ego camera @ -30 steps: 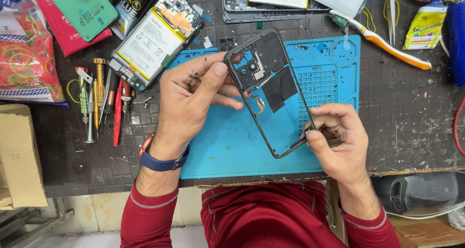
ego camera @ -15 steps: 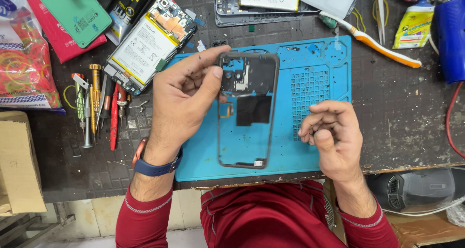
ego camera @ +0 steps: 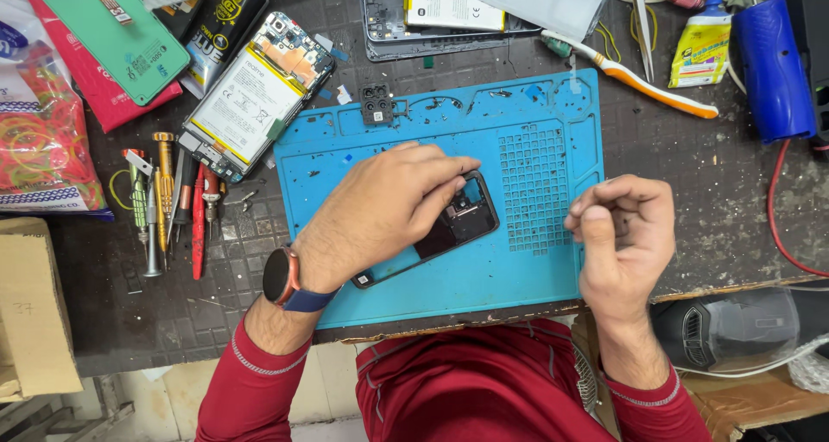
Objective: The person holds a disassembled phone midframe and scrubs old adhesive residue from its edges with a toothbrush, then uses tweezers and a metal pry tool to scrape residue from the frame edges. They briefly open a cardboard box, continue scraping, then set the frame down and handle a battery and another phone frame on the mat.
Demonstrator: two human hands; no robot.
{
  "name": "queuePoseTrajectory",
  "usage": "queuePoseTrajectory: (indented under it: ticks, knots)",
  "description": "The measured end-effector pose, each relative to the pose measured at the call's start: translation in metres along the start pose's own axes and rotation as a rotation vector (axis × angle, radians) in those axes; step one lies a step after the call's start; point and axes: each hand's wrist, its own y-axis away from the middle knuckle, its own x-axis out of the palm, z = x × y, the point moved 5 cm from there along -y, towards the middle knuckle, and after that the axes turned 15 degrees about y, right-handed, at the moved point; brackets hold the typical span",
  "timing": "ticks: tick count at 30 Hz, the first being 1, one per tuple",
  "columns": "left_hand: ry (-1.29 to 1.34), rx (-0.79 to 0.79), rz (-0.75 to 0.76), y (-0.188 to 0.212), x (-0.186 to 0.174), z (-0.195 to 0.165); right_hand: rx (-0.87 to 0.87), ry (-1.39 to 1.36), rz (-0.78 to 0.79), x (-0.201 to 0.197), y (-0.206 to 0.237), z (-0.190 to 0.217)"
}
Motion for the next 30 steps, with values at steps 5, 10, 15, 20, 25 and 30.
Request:
queuePoseTrajectory:
  ticks: [5,10,15,20,25,30]
  knots:
    - [-0.035,0.055,-0.019,-0.0011,0.0025,-0.0004,0.007,0.044,-0.012,-0.0002,-0.0014,-0.0055]
    - [-0.085,0.102,-0.039,0.0005,0.0029,-0.0018,0.004,0.129,0.018,0.0043,-0.0021,-0.0059]
    - [-0.181,0.134,-0.027,0.0015,0.0054,-0.001,0.019,0.166,0.025,0.0047,-0.0033,-0.0053]
    - [-0.209,0.146,-0.033,0.0018,0.0072,-0.0018,0.023,0.174,0.027,0.0046,-0.0036,-0.006]
    - [-0.196,0.143,-0.02,0.0017,0.0084,-0.0015,0.03,0.17,0.03,0.0048,-0.0021,-0.0063]
    - [-0.183,0.132,-0.023,0.0022,0.0075,-0.001,0.026,0.149,0.027,0.0038,-0.0022,-0.008]
